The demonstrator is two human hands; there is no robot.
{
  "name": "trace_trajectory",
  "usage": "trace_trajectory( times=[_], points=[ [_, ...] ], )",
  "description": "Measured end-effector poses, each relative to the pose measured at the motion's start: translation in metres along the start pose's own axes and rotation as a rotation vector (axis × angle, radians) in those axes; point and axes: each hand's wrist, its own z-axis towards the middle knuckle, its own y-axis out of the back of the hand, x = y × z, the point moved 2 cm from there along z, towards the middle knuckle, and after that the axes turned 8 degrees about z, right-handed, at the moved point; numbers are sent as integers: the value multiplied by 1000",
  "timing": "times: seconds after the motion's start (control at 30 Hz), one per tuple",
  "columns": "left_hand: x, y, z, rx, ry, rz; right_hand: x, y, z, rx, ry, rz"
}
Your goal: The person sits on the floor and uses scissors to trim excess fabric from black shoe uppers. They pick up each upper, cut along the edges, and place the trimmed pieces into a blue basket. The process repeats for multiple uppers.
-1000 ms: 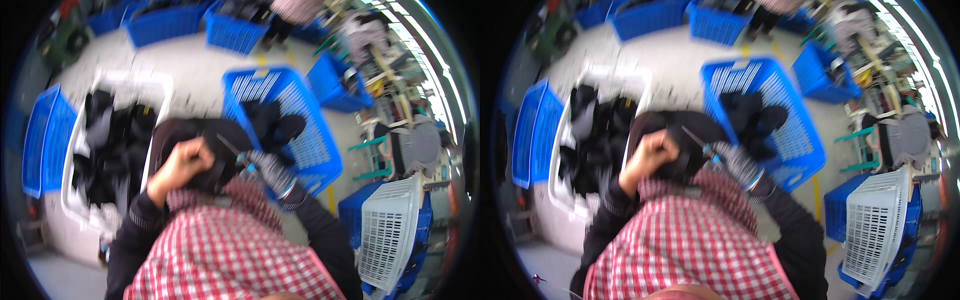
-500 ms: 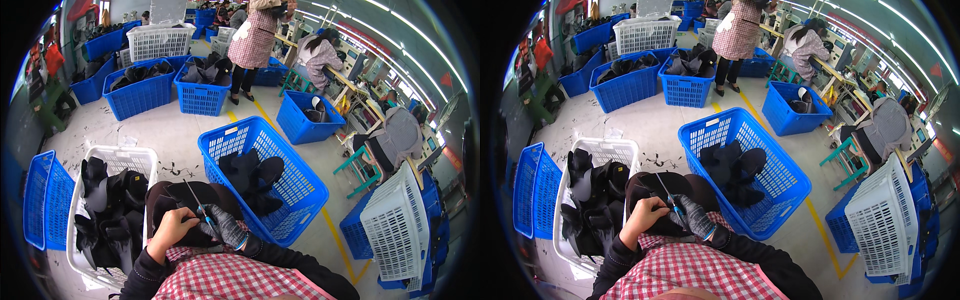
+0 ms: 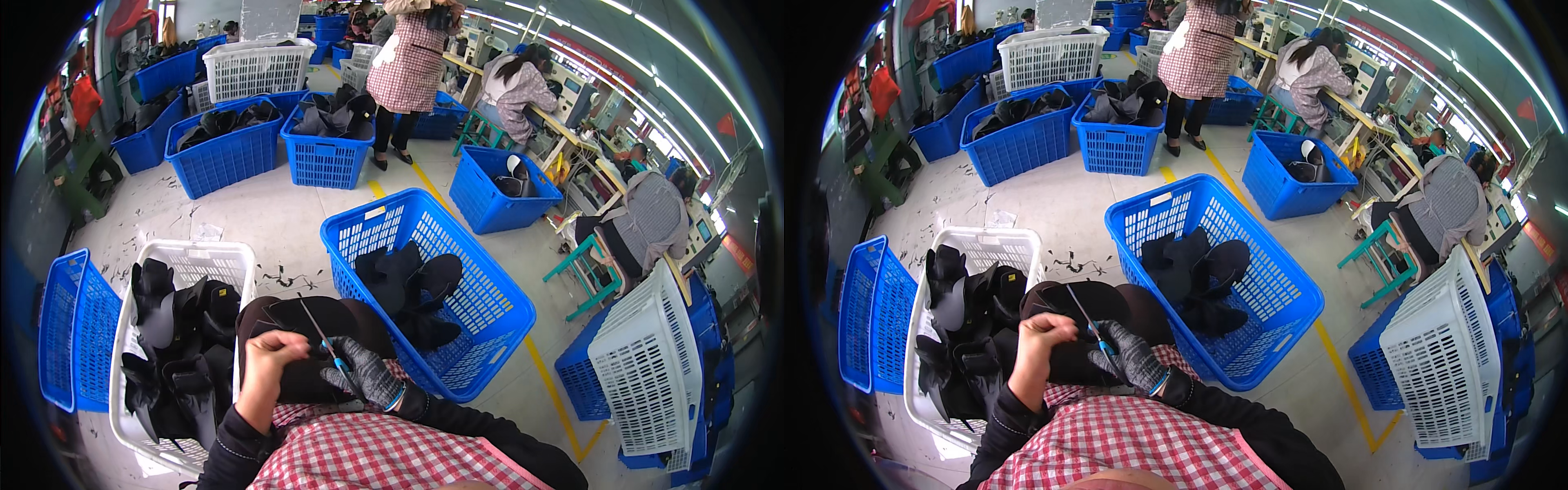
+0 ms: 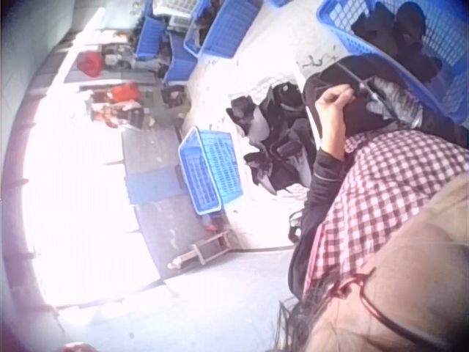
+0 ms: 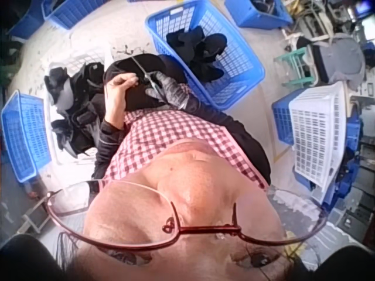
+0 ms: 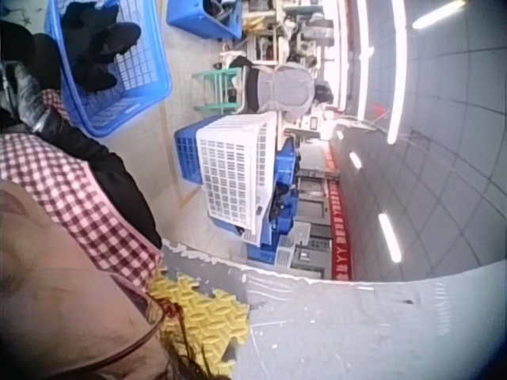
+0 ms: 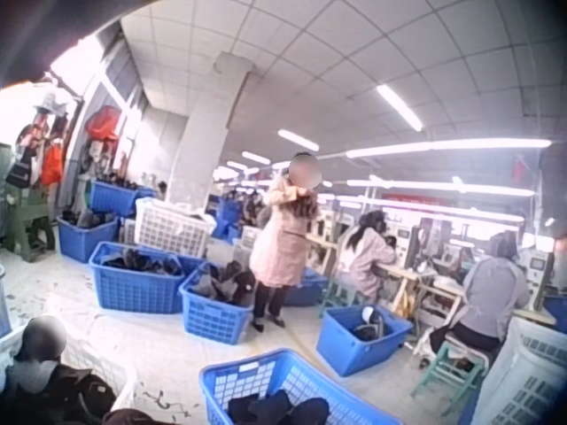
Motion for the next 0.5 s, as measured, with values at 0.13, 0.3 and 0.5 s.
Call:
trace_trajectory(
  times=[0.13,0.3,0.5],
  points=[
    [-12,21,4,-59,-60,-585,1,3,-1,6,18,19],
    [-9,-4,-26,147,-353,785,-1,2,4,-37,23,-55],
    [-44,26,-22,-167,-252,409,-4,16,16,-129,-156,824]
  ],
)
